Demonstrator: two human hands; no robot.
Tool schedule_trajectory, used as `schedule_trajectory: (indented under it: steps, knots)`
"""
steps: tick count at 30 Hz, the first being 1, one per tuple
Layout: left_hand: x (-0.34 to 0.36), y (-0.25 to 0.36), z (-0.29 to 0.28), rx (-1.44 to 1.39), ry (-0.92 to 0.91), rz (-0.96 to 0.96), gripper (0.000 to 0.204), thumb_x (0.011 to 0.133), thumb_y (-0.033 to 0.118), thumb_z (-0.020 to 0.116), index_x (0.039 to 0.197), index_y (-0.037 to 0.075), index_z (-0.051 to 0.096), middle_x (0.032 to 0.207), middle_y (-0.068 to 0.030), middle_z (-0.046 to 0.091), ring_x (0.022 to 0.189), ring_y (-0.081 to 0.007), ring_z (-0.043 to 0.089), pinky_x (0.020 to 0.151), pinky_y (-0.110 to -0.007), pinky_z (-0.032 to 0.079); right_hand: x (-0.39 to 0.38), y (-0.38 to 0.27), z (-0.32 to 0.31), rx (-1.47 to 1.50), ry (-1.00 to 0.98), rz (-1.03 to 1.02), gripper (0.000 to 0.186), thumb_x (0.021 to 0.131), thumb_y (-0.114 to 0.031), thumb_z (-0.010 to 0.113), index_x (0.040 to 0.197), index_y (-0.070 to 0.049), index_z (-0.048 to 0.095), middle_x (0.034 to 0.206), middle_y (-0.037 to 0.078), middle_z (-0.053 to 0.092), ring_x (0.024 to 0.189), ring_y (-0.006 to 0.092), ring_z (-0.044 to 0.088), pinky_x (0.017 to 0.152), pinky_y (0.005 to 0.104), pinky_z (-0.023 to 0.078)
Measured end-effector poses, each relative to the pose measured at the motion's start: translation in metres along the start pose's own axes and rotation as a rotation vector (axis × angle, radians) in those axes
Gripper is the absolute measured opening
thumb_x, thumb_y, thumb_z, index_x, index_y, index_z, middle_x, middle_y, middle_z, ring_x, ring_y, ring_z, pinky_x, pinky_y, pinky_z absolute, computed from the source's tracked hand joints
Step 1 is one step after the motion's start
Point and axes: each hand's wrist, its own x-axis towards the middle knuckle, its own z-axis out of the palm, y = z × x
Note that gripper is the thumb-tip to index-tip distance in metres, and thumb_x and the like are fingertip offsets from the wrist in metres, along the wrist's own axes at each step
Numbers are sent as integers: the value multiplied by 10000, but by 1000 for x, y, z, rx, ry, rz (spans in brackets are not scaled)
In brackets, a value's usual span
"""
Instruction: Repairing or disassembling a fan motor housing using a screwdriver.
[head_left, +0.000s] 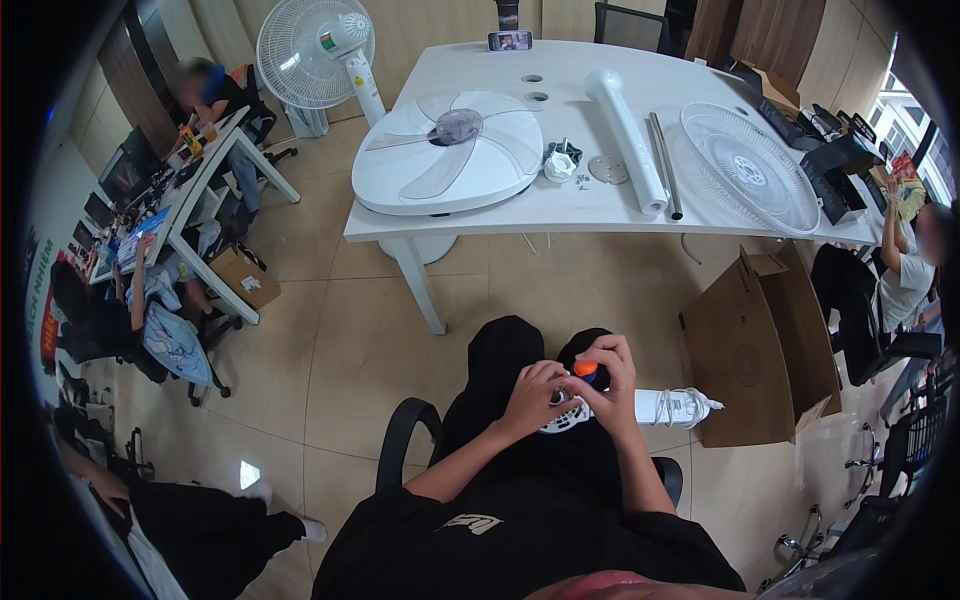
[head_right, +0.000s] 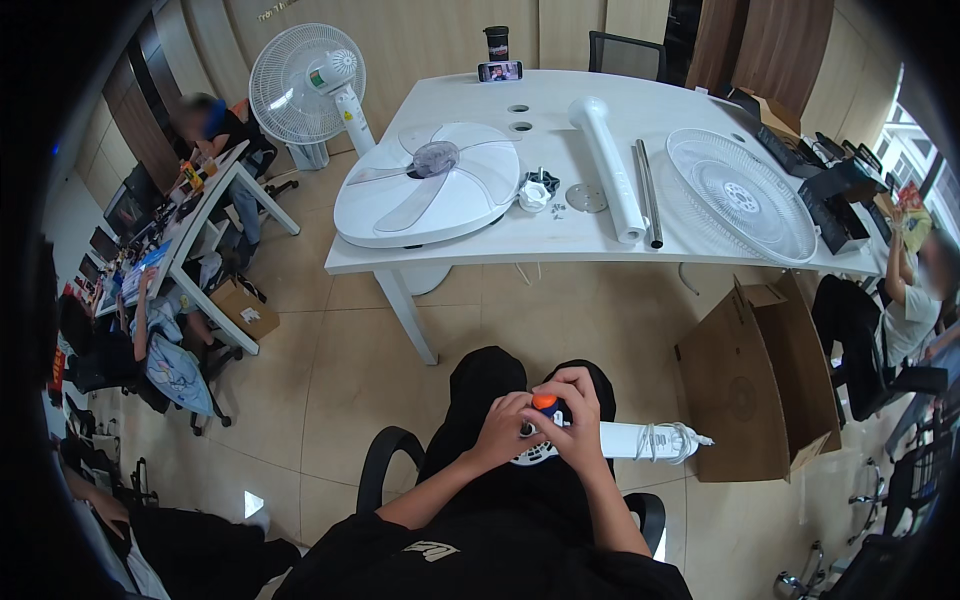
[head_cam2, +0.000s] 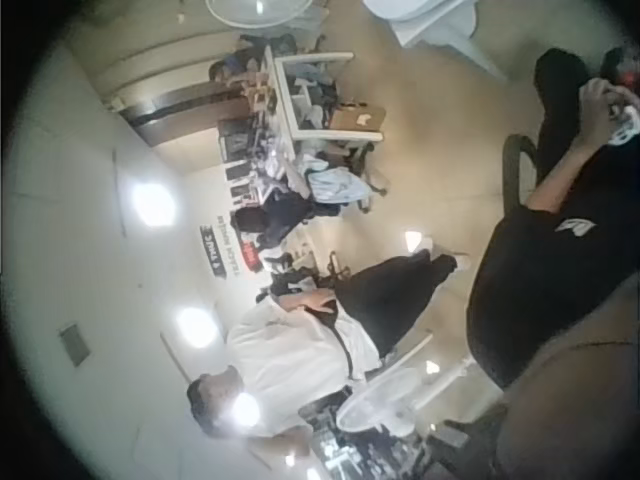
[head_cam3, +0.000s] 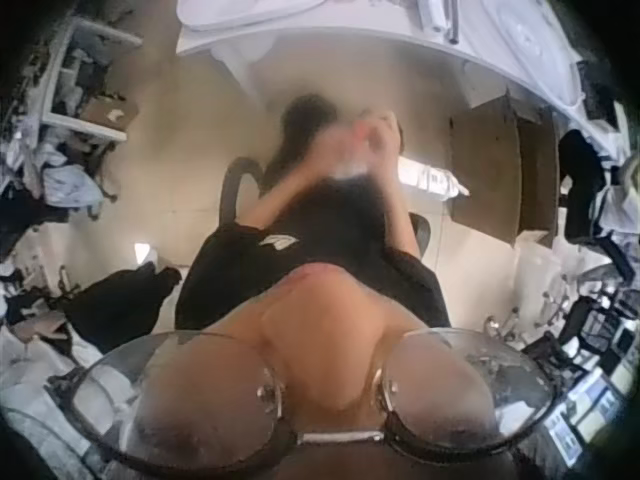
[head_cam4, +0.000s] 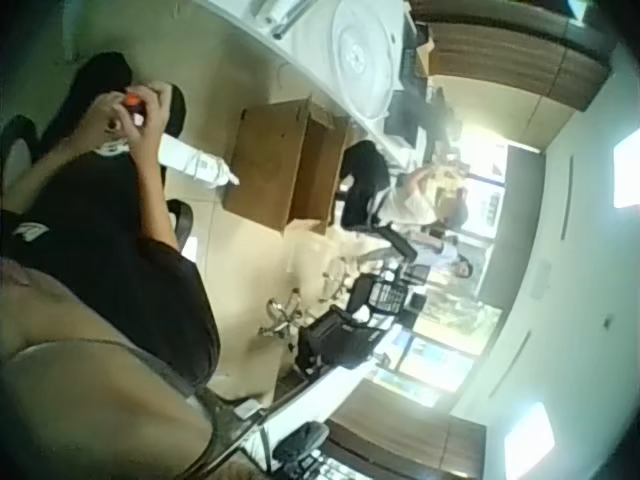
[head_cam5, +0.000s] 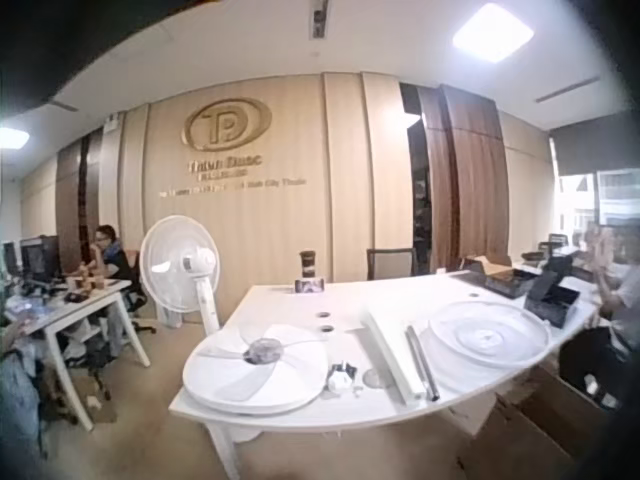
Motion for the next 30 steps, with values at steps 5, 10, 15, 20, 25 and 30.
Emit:
schedule_trajectory:
  steps: [5, 10, 15, 20, 25, 30]
  knots:
    - [-2, -2, 1, 27, -9, 35, 419, 788, 304, 821, 1074, 48, 650, 1134, -79, 592, 1184, -277, 545, 978, -432, 411, -4, 7, 3, 247, 16, 132, 345, 803, -20, 747, 1128, -47, 633, 1149, 167, 623, 1076, 279, 642, 934, 355, 493]
    - [-2, -4, 3, 15, -16, 14, 326, 807, 331, 811, 961, 81, 669, 1100, -65, 591, 1164, -269, 548, 974, -428, 406, 2, -3, 1, 215, 33, 93, 370, 794, -3, 738, 1145, -54, 635, 1160, 172, 619, 1067, 281, 642, 927, 347, 495]
    - [-2, 1, 2, 6, 7, 9, 330, 827, 379, 798, 923, 91, 669, 1103, -60, 597, 1170, -262, 551, 977, -430, 405, -2, -1, -6, -45, 32, 48, 318, 838, -17, 698, 1149, -47, 635, 1200, 168, 635, 1054, 275, 642, 908, 343, 501]
    - [0, 0, 1, -10, -44, -7, 345, 835, 402, 791, 924, 89, 674, 1134, -67, 606, 1185, -262, 549, 985, -429, 404, 1, 0, 1, 225, 84, 141, 335, 836, -14, 717, 1163, -37, 643, 1112, 144, 645, 982, 295, 650, 867, 335, 512]
    - [-2, 0, -1, 20, 14, -7, 340, 814, 369, 808, 946, 86, 675, 1142, -76, 609, 1188, -270, 550, 985, -426, 405, 5, -7, 0, -23, 87, -59, 321, 848, -18, 703, 1162, -9, 636, 1139, 165, 667, 1016, 298, 654, 880, 348, 518]
    - [-3, -4, 3, 16, -1, 22, 373, 840, 432, 776, 969, 97, 674, 1144, -73, 600, 1186, -276, 552, 968, -426, 409, 2, -6, -1, 103, 48, 89, 259, 855, -28, 651, 1112, -4, 652, 1151, 181, 681, 1057, 291, 661, 955, 393, 505]
